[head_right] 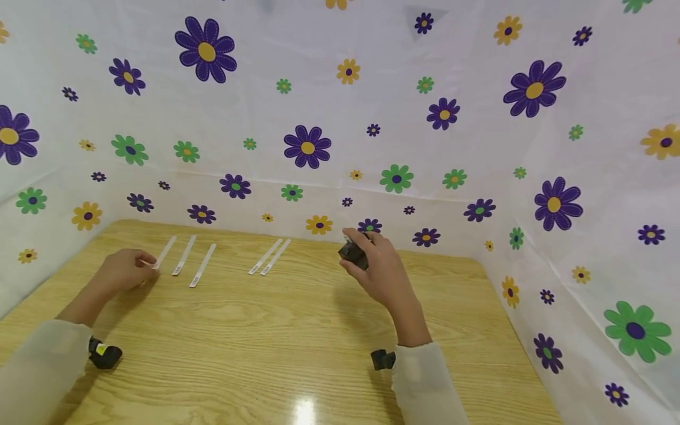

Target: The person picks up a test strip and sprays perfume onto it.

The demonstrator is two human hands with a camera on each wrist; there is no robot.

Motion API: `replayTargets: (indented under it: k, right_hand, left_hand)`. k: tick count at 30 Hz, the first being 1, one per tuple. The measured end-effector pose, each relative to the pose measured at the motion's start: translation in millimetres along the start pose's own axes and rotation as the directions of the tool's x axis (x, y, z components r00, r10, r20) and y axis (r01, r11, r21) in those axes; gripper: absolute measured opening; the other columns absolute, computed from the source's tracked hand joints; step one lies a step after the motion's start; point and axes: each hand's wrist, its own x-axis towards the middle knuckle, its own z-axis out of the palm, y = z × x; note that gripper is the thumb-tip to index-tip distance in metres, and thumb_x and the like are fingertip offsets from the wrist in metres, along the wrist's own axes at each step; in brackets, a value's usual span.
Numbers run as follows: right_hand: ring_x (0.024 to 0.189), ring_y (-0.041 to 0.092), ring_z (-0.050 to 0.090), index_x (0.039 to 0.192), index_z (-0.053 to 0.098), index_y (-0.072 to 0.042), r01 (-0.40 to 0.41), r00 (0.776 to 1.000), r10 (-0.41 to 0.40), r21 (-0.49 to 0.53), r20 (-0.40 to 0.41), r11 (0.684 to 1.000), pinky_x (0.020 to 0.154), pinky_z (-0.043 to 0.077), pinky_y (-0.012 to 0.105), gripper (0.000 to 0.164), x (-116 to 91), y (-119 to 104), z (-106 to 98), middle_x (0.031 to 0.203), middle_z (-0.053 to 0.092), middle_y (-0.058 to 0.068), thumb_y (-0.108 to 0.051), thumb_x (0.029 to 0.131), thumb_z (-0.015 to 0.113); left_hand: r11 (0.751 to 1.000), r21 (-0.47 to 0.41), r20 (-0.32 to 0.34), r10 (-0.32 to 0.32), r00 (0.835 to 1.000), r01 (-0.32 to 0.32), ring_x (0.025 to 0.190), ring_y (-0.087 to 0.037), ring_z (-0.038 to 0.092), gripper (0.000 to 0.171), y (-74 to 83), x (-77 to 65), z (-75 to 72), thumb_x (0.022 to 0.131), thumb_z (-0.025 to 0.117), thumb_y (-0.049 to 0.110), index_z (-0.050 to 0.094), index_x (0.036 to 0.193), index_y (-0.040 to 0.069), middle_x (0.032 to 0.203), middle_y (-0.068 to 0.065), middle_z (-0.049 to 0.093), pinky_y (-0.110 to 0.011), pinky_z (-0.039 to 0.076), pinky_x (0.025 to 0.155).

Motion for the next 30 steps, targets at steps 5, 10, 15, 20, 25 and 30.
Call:
replayTargets:
  k: [5,10,15,20,25,30]
  right_hand:
    - [0.106,0.037,0.063,0.147,0.055,-0.018,0.008,1.000,-0.008,0.000,-0.005,1.000,0.080,0.059,0.047,0.063,0.8,-0.1,0.1,0.126,0.062,0.020,-0.023,0.090,0.081]
    - [0.107,0.036,0.063,0.147,0.055,-0.019,-0.002,1.000,0.002,0.003,0.003,1.000,0.080,0.060,0.047,0.063,0.5,0.0,-0.3,0.126,0.062,0.020,-0.024,0.090,0.081]
    - [0.106,0.036,0.063,0.147,0.055,-0.019,-0.005,1.000,0.005,0.005,0.004,1.000,0.080,0.060,0.046,0.063,0.4,-0.1,-0.1,0.125,0.062,0.019,-0.024,0.090,0.081]
    - [0.105,0.035,0.064,0.148,0.055,-0.019,0.006,1.000,-0.006,0.008,-0.004,1.000,0.080,0.060,0.046,0.064,-0.6,-0.4,-0.2,0.124,0.062,0.019,-0.023,0.090,0.081]
    - [0.105,0.035,0.064,0.147,0.055,-0.018,0.015,1.000,-0.015,0.010,-0.007,1.000,0.079,0.059,0.046,0.063,-1.0,0.9,-0.9,0.124,0.063,0.020,-0.023,0.090,0.081]
    - [0.105,0.035,0.063,0.147,0.055,-0.018,0.018,1.000,-0.018,0.009,-0.006,1.000,0.079,0.059,0.046,0.063,-0.5,2.3,-0.4,0.124,0.062,0.020,-0.024,0.090,0.081]
  left_hand:
    - [1.000,-0.020,0.015,-0.007,1.000,0.008,0.092,-0.039,0.065,0.049,-4.1,-0.7,-4.2,0.091,0.073,0.023,0.062,0.121,-0.013,0.111,-0.033,0.066,-0.046,0.055,0.075]
    - [0.997,-0.066,0.033,-0.028,0.999,0.030,0.087,-0.031,0.067,0.053,-6.5,0.6,-6.2,0.088,0.076,0.023,0.061,0.124,-0.013,0.111,-0.032,0.067,-0.040,0.055,0.073]
    - [0.994,-0.098,0.044,-0.053,0.998,0.057,0.090,-0.033,0.067,0.054,-4.9,0.5,-8.0,0.086,0.078,0.022,0.060,0.125,-0.013,0.111,-0.031,0.068,-0.044,0.055,0.077]
    - [0.990,-0.112,0.057,-0.083,0.995,0.089,0.099,-0.039,0.064,0.055,-3.0,0.2,-8.6,0.086,0.078,0.020,0.059,0.126,-0.012,0.114,-0.031,0.067,-0.051,0.052,0.085]
    - [0.985,-0.131,0.060,-0.107,0.992,0.114,0.099,-0.037,0.062,0.056,-2.1,2.7,-8.6,0.086,0.079,0.019,0.058,0.128,-0.011,0.114,-0.030,0.067,-0.050,0.050,0.086]
    - [0.984,-0.140,0.058,-0.102,0.993,0.109,0.103,-0.040,0.061,0.060,-2.9,3.5,-8.6,0.086,0.080,0.020,0.056,0.131,-0.012,0.115,-0.030,0.068,-0.055,0.048,0.091]
